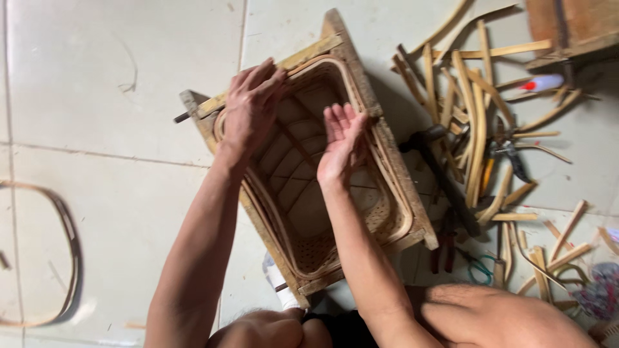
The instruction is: The person is weaving a rectangular basket using thin wooden strips. They bend and insert the strips into a wooden mold, using pliers and a hammer to secure the frame and adjust the weave.
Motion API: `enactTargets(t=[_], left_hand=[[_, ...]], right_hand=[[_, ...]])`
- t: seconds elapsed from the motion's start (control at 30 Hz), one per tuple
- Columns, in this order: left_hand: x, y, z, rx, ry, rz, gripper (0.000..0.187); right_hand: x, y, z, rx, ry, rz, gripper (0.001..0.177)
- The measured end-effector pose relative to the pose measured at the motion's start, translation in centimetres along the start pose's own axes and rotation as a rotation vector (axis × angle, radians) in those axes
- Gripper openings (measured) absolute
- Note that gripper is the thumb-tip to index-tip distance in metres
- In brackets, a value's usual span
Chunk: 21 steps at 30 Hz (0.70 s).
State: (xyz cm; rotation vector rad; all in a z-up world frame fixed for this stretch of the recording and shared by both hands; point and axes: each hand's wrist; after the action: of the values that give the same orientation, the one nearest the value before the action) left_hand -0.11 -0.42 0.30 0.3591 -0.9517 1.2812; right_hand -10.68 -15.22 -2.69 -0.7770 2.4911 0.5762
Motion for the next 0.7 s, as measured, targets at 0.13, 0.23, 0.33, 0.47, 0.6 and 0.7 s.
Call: enactTargets(t=[0.13,0.23,0.33,0.47,0.6,0.7], left_hand=[[0.2,-0.2,0.1,-0.014,0.016,-0.016,0.031],[0.2,-0.2,0.0,-0.034,0.022,-0.012,0.03],[-0.2,-0.1,-0.1,-0.042,0.017,0.001,0.029],[-0.3,-0.4,-0.7,-0.031,-0.03,-0.013,0.032],[-1.0,0.1,-0.8,0.107,-0.046,-0.067,0.036],[-0.8,0.5,-0.8,0.141,-0.044,-0.073,0.041]], right_hand=[[-2.0,0.9,-5.2,-0.111,0.169,-0.176,0.065],[-2.6,-3.9,-8.4,0.293,0.465,-0.354,0.051],[-2.9,-19.9,-11.1,0.666,0.541,-0.666,0.027],[4.9,-32.7,-12.7,0.358,1.631,-0.891,0.012],[14.1,-34.9,-9.4,-0.14,2.131,-0.754,0.034],[16.9,-34.5,-8.3,-0.092,2.086,-0.779,0.026]])
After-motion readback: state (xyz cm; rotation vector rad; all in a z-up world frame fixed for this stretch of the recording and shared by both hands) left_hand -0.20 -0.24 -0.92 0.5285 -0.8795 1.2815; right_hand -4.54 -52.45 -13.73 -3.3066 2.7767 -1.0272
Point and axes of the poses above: each hand's wrist, its own y-axis away from the middle knuckle, its own x-axis out of the back of the hand, z = x × y, and after that the axes turned 12 degrees about x, right-handed
